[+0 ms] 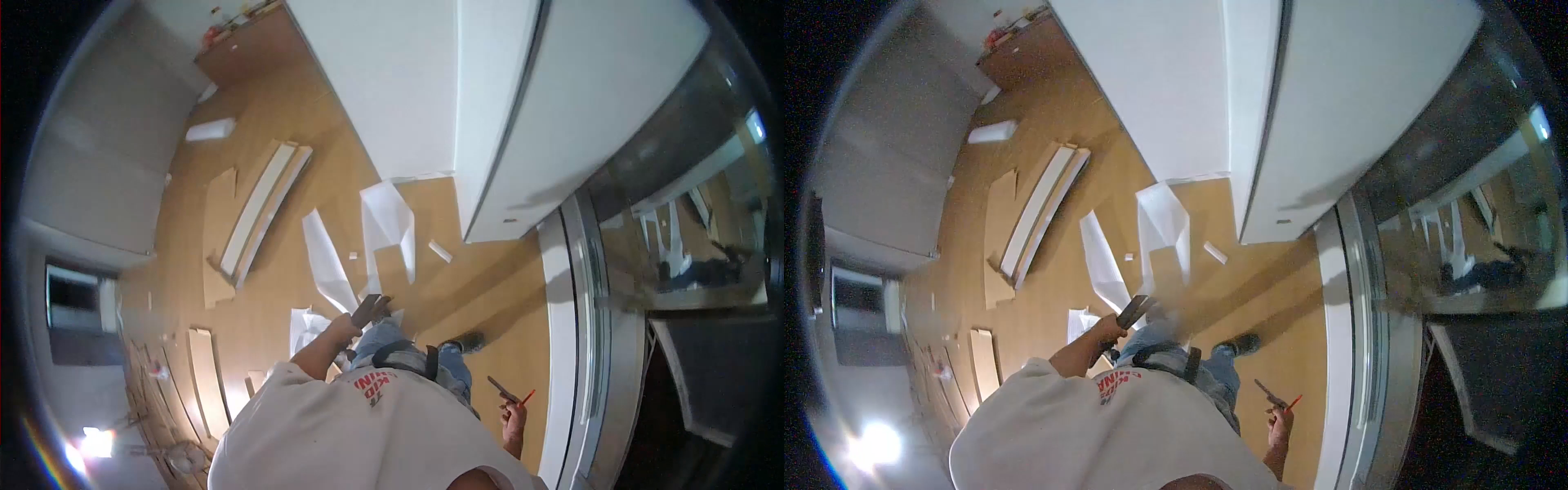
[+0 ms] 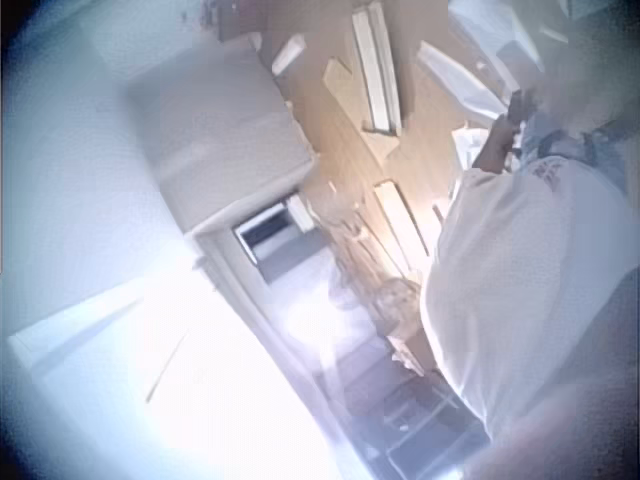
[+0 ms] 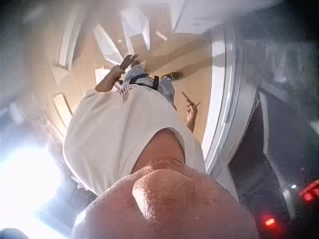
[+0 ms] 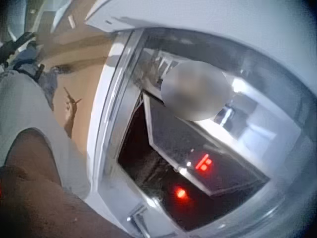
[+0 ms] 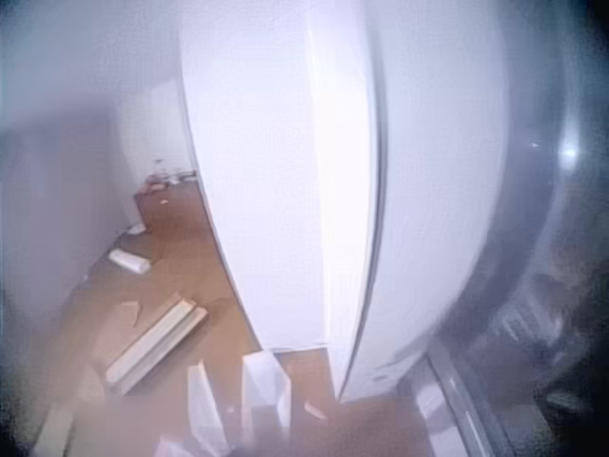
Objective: The person measures a floor space by a window with a square tool, marks a wooden plank with a pencil, and uses a hammer and a metal tool to secure the plank into place against the wall.
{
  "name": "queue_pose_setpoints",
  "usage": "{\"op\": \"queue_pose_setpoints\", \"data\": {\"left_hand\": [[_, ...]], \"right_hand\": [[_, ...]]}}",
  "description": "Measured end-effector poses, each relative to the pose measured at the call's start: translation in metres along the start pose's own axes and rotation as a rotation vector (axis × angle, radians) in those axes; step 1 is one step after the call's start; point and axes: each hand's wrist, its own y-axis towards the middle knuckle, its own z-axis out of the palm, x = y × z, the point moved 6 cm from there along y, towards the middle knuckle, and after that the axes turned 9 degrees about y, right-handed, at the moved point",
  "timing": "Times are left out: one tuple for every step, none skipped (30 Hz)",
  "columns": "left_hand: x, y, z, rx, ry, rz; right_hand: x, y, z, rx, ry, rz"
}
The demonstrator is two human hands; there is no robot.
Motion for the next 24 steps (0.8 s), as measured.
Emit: {"op": "queue_pose_setpoints", "data": {"left_hand": [[0.034,-0.004,0.005,-0.005,-0.026,-0.027],[0.06,-0.01,0.008,-0.017,-0.065,-0.048],[0.086,-0.016,0.004,-0.041,-0.045,-0.048],[0.102,-0.011,-0.004,-0.065,-0.077,-0.077],[0.114,-0.005,-0.016,-0.09,-0.103,-0.102],[0.148,-0.006,0.003,-0.1,-0.193,-0.195],[0.183,-0.007,0.002,-0.084,-0.254,-0.183],[0.205,-0.007,0.002,-0.062,-0.325,-0.167],[0.219,-0.002,0.002,-0.029,-0.411,-0.266],[0.236,0.001,0.004,-0.008,-0.5,-0.368],[0.316,-0.015,0.015,-0.134,-0.539,-0.463],[0.383,-0.03,0.013,-0.263,-0.557,-0.54],[0.358,-0.007,0.02,-0.199,-0.664,-0.516],[0.34,0.002,0.016,-0.157,-0.765,-0.505],[0.339,0.002,0.005,-0.169,-0.78,-0.502],[0.346,0.0,-0.001,-0.19,-0.793,-0.501],[0.351,0.003,-0.01,-0.224,-0.842,-0.47],[0.353,0.009,-0.017,-0.259,-0.894,-0.435],[0.358,0.011,-0.021,-0.249,-0.938,-0.431],[0.353,0.016,-0.028,-0.233,-0.988,-0.427],[0.345,0.021,-0.032,-0.233,-1.084,-0.504],[0.319,0.031,-0.047,-0.214,-1.18,-0.569],[0.316,0.03,-0.051,-0.178,-1.15,-0.527],[0.27,0.036,-0.083,-0.129,-1.248,-0.503]], "right_hand": [[0.018,-0.008,0.026,0.084,-0.085,-0.088],[0.035,0.001,0.047,0.089,-0.118,-0.08],[0.052,0.005,0.072,0.088,-0.214,-0.096],[0.078,0.012,0.105,0.084,-0.299,-0.133],[0.095,0.027,0.13,0.104,-0.359,-0.207],[0.105,0.044,0.146,0.12,-0.383,-0.227],[0.104,0.054,0.178,0.16,-0.366,-0.282],[0.119,0.061,0.211,0.196,-0.36,-0.344],[0.133,0.071,0.243,0.258,-0.416,-0.422],[0.152,0.08,0.286,0.327,-0.469,-0.508],[0.15,0.065,0.355,0.424,-0.555,-0.524],[0.149,0.051,0.411,0.481,-0.524,-0.508],[0.174,0.042,0.429,0.43,-0.621,-0.585],[0.195,0.034,0.456,0.394,-0.705,-0.639],[0.207,0.024,0.487,0.385,-0.714,-0.636],[0.215,0.013,0.524,0.411,-0.79,-0.636],[0.222,0.006,0.564,0.444,-0.857,-0.638],[0.23,0.003,0.602,0.45,-0.853,-0.641],[0.231,-0.001,0.638,0.559,-0.75,-0.657],[0.238,-0.007,0.678,0.665,-0.652,-0.673],[0.245,-0.015,0.725,0.722,-0.65,-0.66],[0.258,-0.021,0.769,0.761,-0.656,-0.656],[0.258,-0.027,0.812,0.84,-0.699,-0.67],[0.263,-0.011,0.85,0.814,-0.704,-0.683]]}}
